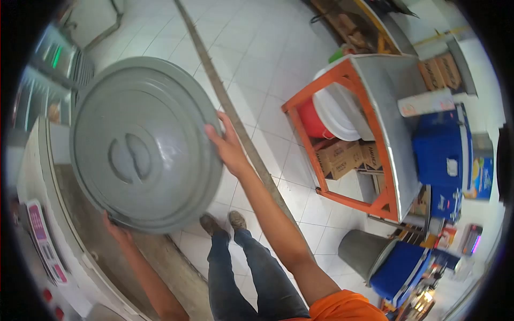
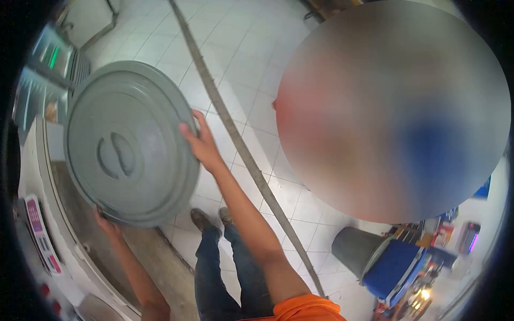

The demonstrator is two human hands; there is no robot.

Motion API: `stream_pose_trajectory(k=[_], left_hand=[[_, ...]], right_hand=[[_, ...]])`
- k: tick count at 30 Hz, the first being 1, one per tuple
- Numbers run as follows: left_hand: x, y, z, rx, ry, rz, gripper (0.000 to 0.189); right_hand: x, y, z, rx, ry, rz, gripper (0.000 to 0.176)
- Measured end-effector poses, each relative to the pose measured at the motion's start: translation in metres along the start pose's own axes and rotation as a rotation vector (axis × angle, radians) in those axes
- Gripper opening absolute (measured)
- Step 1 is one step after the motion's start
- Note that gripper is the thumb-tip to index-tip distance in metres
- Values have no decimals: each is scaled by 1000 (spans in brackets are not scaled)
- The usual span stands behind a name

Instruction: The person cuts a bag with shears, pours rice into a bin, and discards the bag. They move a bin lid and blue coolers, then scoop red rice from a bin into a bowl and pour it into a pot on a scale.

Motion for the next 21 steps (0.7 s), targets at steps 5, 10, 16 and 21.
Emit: stream_pose_trajectory(k=[5, 10, 16, 21], left_hand=[[-133, 10, -97, 95, -267, 72, 57], [-308, -32, -244, 193, -870, 272, 65], [-438, -137, -393, 312, -1325, 366, 69], [-487, -193, -454, 452, -1297, 448, 73]], right_hand=[[158, -48, -137, -80, 603, 125, 74], [289, -122, -331, 120, 998, 135, 53], [382, -182, -421, 332, 1264, 239, 48], [454, -171, -385, 428, 1329, 246, 50]])
Point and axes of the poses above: each hand's wrist, its own z-axis towards the middle knuckle, its own x-axis out of the back of the hand, y = z × x, the point moved 4 cm from there along z, towards the middle knuckle, and after that the axes turned 13 degrees about x, right-handed, at the moved point
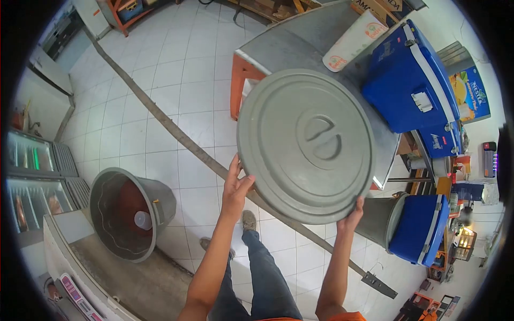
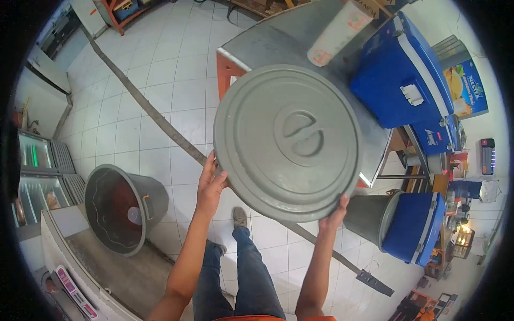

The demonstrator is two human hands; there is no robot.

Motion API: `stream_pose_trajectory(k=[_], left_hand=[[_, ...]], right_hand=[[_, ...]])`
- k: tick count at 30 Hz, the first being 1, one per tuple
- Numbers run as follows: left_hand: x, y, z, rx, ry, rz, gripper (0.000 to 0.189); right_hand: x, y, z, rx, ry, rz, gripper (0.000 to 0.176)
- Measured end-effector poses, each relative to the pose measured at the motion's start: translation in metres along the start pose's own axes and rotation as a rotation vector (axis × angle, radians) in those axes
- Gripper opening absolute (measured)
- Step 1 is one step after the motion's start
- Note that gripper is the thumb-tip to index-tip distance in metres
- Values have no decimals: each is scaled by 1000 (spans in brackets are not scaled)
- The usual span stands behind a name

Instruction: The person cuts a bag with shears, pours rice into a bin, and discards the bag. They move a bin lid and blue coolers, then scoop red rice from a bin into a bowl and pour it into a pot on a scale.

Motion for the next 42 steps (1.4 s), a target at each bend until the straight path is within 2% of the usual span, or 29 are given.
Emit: stream_pose_trajectory(k=[6, 7, 10, 11, 14, 15, 17, 21, 23, 27, 29, 30, 31, 32, 33, 35, 38, 40, 42], left_hand=[[-23, 1, 58, -144, 113, -21, 80], [-21, 4, 68, -167, 80, -24, 77], [-10, 6, 88, -107, 137, -94, 72], [-10, 8, 87, -117, 247, -47, 67], [13, -8, 72, -86, 284, -48, 66], [24, -16, 64, -91, 297, -53, 66], [54, -46, 40, 22, 418, 48, 64], [113, -100, -31, 186, 601, 117, 54], [140, -124, -74, 248, 694, 109, 51], [190, -172, -156, 349, 829, 61, 53], [205, -187, -190, 385, 868, 80, 52], [210, -193, -205, 422, 912, 107, 52], [213, -199, -217, 413, 905, 104, 52], [216, -204, -230, 448, 920, 101, 52], [218, -207, -240, 482, 933, 98, 53], [221, -213, -254, 517, 947, 80, 54], [233, -226, -278, 564, 953, 72, 55], [243, -237, -293, 584, 964, 33, 45], [257, -250, -312, 571, 957, 19, 46]], right_hand=[[-63, 33, 49, 80, 106, -21, 52], [-73, 35, 51, 59, 138, -43, 50], [-93, 46, 63, 61, 160, -43, 46], [-101, 48, 67, 62, 157, -27, 46], [-126, 58, 79, 32, 174, -52, 48], [-140, 59, 80, 24, 162, -55, 48], [-162, 63, 77, -1, 238, -93, 47], [-187, 81, 78, 38, 218, -82, 48], [-209, 75, 65, -27, 316, -33, 52], [-190, 93, 73, -44, 231, 57, 54], [-183, 92, 74, 73, 186, -49, 38], [-171, 97, 79, 80, 181, -45, 38], [-157, 103, 87, 76, 134, -32, 42], [-153, 105, 89, 73, 88, -19, 53], [-163, 99, 81, 82, 84, -13, 53], [-174, 87, 62, 76, 191, -162, 41], [-159, 91, 48, 30, 216, -201, 49], [-150, 90, 21, 23, 224, -259, 50], [-133, 98, -12, 1, 196, -333, 51]])
Point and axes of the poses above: each hand's wrist, its own z-axis towards the middle knuckle, its own x-axis out of the back of the hand, y = z × x, the point moved 4 cm from there along z, towards the middle knuckle, and after that the axes turned 13 degrees about x, right-handed, at the moved point
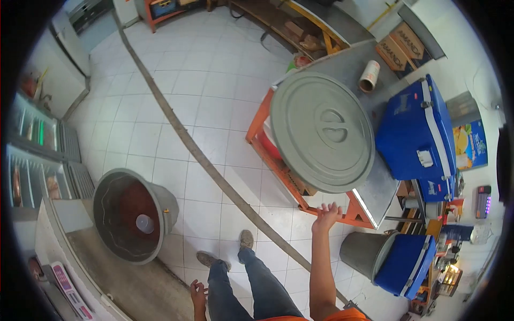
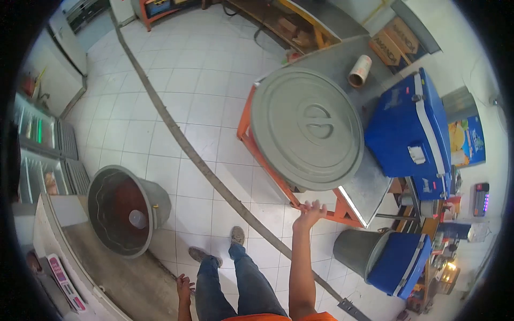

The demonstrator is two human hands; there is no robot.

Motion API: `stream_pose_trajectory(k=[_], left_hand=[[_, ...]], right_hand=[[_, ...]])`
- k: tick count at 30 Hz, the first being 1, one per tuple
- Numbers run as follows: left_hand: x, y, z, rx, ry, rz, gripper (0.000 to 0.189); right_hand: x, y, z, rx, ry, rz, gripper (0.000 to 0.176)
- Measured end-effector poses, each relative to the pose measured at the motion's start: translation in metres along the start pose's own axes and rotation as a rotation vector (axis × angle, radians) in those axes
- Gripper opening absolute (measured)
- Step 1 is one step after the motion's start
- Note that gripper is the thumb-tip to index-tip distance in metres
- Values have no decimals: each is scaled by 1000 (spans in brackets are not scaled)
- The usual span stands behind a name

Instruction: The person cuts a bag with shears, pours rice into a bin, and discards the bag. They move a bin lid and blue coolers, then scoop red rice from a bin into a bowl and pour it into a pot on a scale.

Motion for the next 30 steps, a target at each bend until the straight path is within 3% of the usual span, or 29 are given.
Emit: stream_pose_trajectory(k=[3, 8, 12, 14, 15, 16, 20, 22, 25, 27, 28, 30], left_hand=[[26, -21, 11, -3, 28, -41, 46], [64, -38, 12, -2, 93, -113, 44], [95, -64, 38, 7, 155, -216, 43], [114, -73, 57, -130, 191, -307, 43], [124, -65, 60, -127, 214, -339, 43], [138, -52, 69, -125, 239, -367, 43], [207, 18, 123, -409, 590, -338, 48], [242, 67, 144, -402, 644, -457, 58], [290, 134, 167, -406, 767, -484, 62], [309, 156, 202, -350, 845, -482, 59], [314, 160, 214, -317, 918, -465, 58], [321, 167, 228, -270, 986, -357, 52]], right_hand=[[28, 35, -65, -109, -120, -134, 45], [61, 124, -194, -465, -536, -366, 39], [42, 157, -306, -510, -885, -509, 25], [15, 167, -361, -485, -1134, -550, 18], [1, 170, -386, -488, -1162, -571, 18], [-16, 174, -415, -434, -1269, -556, 18], [-71, 230, -522, -216, -1724, -419, 16], [-95, 266, -577, -53, -1967, -460, 15], [-117, 333, -651, 269, -2202, -577, 25], [-123, 389, -682, 339, -2352, -801, 42], [-125, 413, -696, 325, -2367, -816, 42], [-129, 454, -722, 672, -2405, -904, 65]])
Point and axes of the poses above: each hand's wrist, its own z-axis towards the middle knuckle, its own x-axis out of the back of the hand, y = z × x, the point moved 4 cm from there along z, towards the middle knuckle, and after that the axes turned 13 degrees about x, right-handed, at the moved point
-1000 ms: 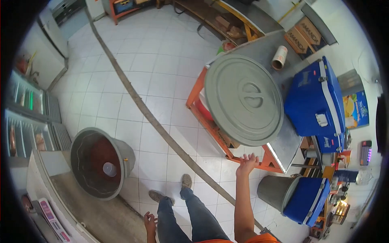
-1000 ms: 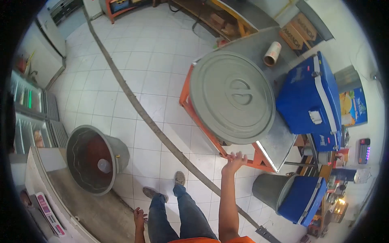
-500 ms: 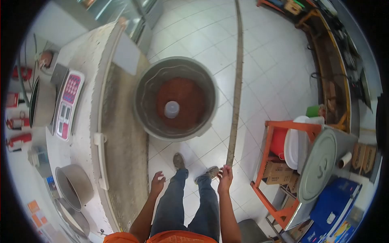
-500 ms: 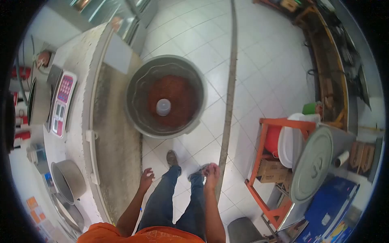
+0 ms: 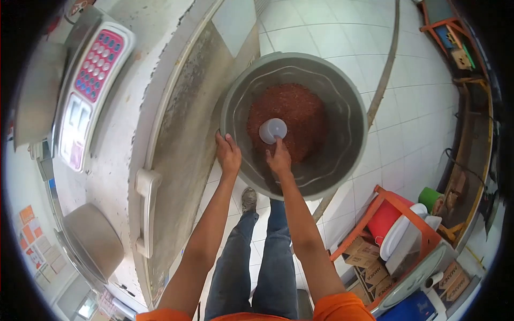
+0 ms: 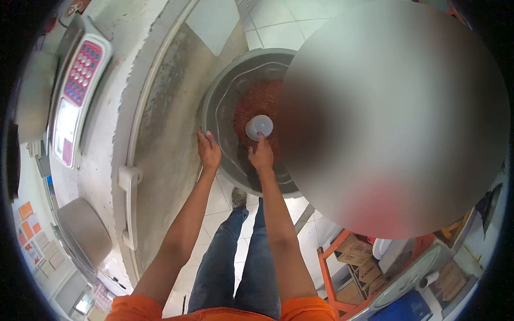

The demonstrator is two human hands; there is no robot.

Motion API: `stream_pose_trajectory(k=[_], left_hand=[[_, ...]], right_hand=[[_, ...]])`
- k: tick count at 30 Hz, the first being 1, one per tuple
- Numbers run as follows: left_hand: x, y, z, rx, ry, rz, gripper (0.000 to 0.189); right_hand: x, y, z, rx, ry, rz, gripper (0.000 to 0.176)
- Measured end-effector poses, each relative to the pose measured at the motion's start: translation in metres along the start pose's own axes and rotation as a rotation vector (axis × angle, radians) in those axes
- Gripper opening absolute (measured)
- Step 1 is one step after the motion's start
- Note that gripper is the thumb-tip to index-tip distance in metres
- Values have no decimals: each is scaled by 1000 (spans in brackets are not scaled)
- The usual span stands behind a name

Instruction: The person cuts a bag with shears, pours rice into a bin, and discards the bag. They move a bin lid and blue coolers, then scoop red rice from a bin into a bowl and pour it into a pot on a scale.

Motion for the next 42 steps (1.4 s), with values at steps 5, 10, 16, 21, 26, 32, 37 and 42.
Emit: stream_pose_trajectory(k=[5, 10, 16, 21, 26, 32, 37, 42], left_hand=[[-13, 0, 23, -95, 23, 140, 42], [-14, 9, 53, -155, 11, 210, 43], [-13, 40, 113, -164, -47, 317, 42], [-16, 61, 130, -340, 50, 433, 40], [-17, 61, 134, -310, 67, 470, 38], [-15, 60, 135, -283, 24, 397, 38], [-14, 58, 137, -217, 12, 361, 36], [-13, 60, 136, -286, 74, 346, 37]], right_hand=[[-59, 31, 74, -114, -226, -321, 89], [-89, 74, 107, -47, -240, -737, 98], [-26, 75, 156, -51, -178, -210, 99], [55, 68, 201, 337, 7, -669, 89], [-8, 92, 207, 465, -52, -875, 88], [-26, 96, 201, -121, -364, 16, 93], [-49, 140, 177, -215, -413, 743, 79], [-17, 102, 159, -250, -314, 1234, 73]])
Point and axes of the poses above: each hand's wrist, its own z-axis towards the middle knuckle, its own x-axis out of the back of the hand, y = z × x, the point moved 4 cm from there along z, towards the middle knuckle, and after that the axes turned 13 degrees about x, right-handed, at the moved point
